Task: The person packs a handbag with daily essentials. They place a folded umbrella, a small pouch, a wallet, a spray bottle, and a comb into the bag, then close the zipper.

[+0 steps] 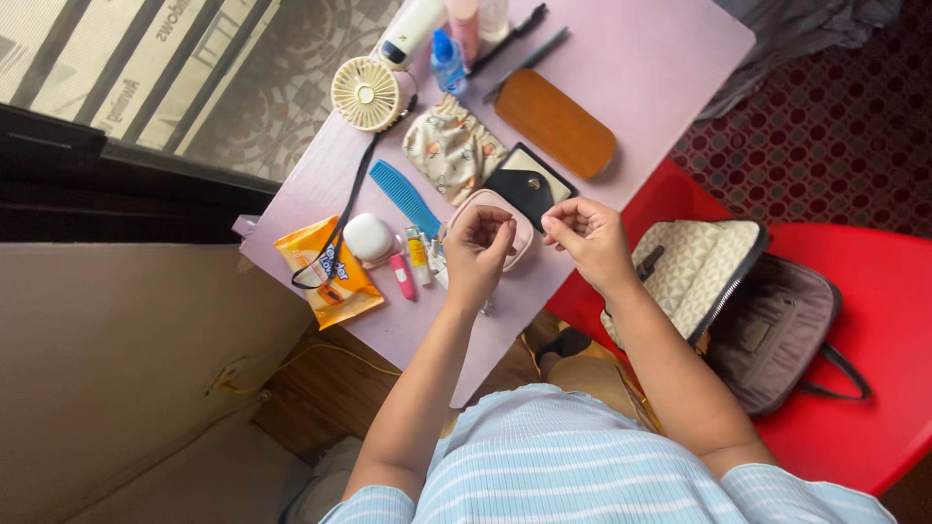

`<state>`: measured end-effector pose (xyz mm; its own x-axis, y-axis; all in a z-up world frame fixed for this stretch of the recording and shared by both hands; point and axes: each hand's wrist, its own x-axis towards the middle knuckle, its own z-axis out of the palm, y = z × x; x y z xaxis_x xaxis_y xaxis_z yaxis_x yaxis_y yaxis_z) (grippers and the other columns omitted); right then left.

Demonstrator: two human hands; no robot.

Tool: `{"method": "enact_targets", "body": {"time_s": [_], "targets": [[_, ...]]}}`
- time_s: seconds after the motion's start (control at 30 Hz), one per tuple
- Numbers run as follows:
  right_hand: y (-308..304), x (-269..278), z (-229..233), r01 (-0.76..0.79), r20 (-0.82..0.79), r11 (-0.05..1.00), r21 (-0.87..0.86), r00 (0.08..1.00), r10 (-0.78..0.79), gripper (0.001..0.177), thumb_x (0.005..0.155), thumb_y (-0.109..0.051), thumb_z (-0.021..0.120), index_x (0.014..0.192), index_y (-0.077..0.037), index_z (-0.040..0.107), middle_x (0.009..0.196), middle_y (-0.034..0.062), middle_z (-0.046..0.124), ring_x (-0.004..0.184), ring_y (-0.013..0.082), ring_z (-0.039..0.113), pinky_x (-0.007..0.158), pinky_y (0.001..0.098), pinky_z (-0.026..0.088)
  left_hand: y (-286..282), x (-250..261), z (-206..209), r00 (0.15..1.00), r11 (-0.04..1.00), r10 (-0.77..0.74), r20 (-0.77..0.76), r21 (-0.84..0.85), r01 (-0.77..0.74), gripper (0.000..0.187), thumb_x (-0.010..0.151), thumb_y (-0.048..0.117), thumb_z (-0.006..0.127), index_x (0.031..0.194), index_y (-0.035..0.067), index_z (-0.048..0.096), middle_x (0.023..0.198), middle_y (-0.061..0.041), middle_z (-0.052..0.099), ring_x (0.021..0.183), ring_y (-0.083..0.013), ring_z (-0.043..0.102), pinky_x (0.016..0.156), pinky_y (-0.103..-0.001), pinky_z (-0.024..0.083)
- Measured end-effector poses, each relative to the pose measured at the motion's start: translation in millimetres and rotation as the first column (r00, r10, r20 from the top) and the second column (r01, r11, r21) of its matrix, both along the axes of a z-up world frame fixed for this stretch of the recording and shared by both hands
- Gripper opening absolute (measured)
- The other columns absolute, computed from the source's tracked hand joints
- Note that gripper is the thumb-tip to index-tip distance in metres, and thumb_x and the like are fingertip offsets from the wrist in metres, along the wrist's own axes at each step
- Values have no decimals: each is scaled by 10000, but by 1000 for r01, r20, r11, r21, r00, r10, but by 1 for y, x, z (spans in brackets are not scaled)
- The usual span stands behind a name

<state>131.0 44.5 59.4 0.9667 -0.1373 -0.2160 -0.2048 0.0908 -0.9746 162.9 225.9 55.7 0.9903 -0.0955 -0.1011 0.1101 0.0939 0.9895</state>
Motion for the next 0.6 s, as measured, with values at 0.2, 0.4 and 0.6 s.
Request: {"method": "enact_targets", "body": {"time_s": [0.2, 0.4, 0.6], "targets": [[6, 26, -13, -49, -32, 999, 2, 998, 49, 76, 950, -95, 724, 987, -30, 709, 828, 10, 719, 726, 76, 688, 665, 218, 548, 25, 21, 1, 995, 994, 94, -40, -48, -96, 72, 938, 39, 713, 970, -9, 670, 793, -5, 682, 671, -45, 650, 605, -222, 593], [15, 42, -17, -83, -86, 996, -18, 993, 82, 87, 943, -101, 733, 983, -31, 701, 818, 9, 709, 717, 71, 684, 642, 215, 543, 61, 32, -2, 978, 977, 207, -32, -46, -208, 64, 944, 37, 705, 970, -12, 674, 797, -8, 693, 670, -51, 655, 607, -225, 585], [25, 48, -14, -160, -102, 987, -24, 982, 156, 78, 959, -94, 725, 981, -22, 705, 797, 16, 706, 716, 74, 678, 640, 211, 527, 94, 29, -8, 958, 957, 283, -38, -61, -285, 68, 949, 33, 712, 983, -9, 672, 770, -11, 682, 637, -58, 655, 592, -210, 556]]}}
